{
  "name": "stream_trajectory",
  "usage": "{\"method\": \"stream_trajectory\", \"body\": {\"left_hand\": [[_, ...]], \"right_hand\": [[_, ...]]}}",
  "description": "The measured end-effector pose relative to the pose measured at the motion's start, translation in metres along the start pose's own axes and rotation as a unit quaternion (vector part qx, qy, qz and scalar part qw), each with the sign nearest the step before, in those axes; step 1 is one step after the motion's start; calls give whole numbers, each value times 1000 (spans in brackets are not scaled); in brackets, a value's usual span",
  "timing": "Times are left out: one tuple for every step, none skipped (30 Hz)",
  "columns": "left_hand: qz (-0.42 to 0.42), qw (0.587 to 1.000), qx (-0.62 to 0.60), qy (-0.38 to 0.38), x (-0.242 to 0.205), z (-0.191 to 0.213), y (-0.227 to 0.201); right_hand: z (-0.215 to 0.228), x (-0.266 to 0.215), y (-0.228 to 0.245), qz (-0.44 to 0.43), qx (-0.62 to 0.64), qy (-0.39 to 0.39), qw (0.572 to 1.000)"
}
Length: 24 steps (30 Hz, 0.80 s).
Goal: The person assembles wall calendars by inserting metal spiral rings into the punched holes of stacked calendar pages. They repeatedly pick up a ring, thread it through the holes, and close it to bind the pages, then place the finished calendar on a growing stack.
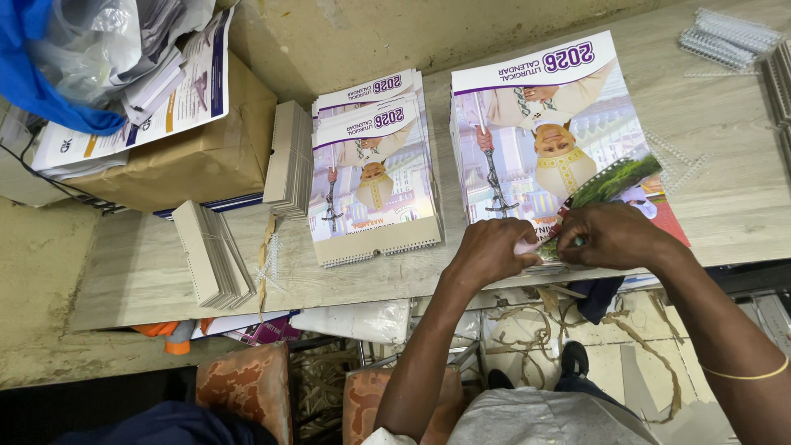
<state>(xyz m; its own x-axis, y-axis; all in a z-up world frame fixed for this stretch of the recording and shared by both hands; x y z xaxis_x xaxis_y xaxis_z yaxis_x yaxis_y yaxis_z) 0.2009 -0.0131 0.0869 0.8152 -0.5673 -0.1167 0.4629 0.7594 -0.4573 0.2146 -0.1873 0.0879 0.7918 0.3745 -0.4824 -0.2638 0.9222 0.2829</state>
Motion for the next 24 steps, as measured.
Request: {"method": "stream_trajectory", "body": {"left_hand": [[6,1000,6,27,3,-6,5],[6,1000,7,26,6,-5,5],[3,1000,0,31,8,-5,5],[0,999,-6,37,10,-6,4],[-1,999,-6,36,12,-4,3],[8,998,11,55,13,-6,2],[18,997,28,74,15,-7,2],[20,997,28,74,17,-11,5],[14,997,30,66,19,-15,6],[5,998,33,61,22,-18,7],[4,997,34,62,18,-12,3],[7,997,19,71,16,-7,-1],[9,997,3,81,13,-3,-5],[9,997,3,81,13,-3,-6],[15,996,-22,90,12,-4,-6],[24,994,-47,98,11,-4,-5],[25,994,-47,97,13,-1,-2],[20,995,-58,84,11,0,0],[14,995,-69,72,10,1,2],[15,995,-69,71,10,-3,6],[12,996,-71,61,10,-5,9],[4,996,-71,52,13,-6,11],[2,996,-69,51,10,-6,10],[13,997,-70,19,7,-2,11]], "right_hand": [[-1,3,-1,-14,17,14,1000],[0,4,-4,-14,16,13,1000],[0,6,-6,-18,36,17,999],[-1,7,-10,-22,56,21,998],[-3,5,-11,-23,55,20,998],[-3,3,-9,2,74,7,997],[-3,1,-8,27,94,-7,995],[-12,6,-14,29,93,-6,995],[-17,9,-18,53,75,-38,995],[-22,11,-22,76,60,-72,993],[-21,7,-19,75,61,-73,993],[-19,2,-16,85,67,-82,991],[-16,-3,-13,95,74,-92,988],[-13,-13,-8,95,73,-92,989],[-2,-27,-2,110,92,-144,979],[9,-39,5,128,110,-196,966],[13,-51,11,129,110,-196,966],[12,-61,12,110,176,-180,961],[11,-72,13,89,242,-163,952],[3,-71,12,91,242,-163,952],[-7,-71,16,117,234,-148,954],[-15,-71,18,141,226,-138,954],[-25,-70,20,140,226,-141,954],[-29,-72,24,165,180,-190,951]]}}
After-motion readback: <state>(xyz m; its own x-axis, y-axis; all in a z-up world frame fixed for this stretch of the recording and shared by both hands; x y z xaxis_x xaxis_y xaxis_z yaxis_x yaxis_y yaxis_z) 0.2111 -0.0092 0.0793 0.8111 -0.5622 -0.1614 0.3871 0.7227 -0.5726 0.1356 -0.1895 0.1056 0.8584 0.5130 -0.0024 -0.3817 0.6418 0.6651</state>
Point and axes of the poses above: each hand's wrist, its own x-axis towards the middle knuckle, its own z-axis out of the back of the hand, y = z × x, the point moved 7 cm from there along x, towards the middle knuckle, and after that the axes turned 5 degrees about y, right-handed, at the moved point
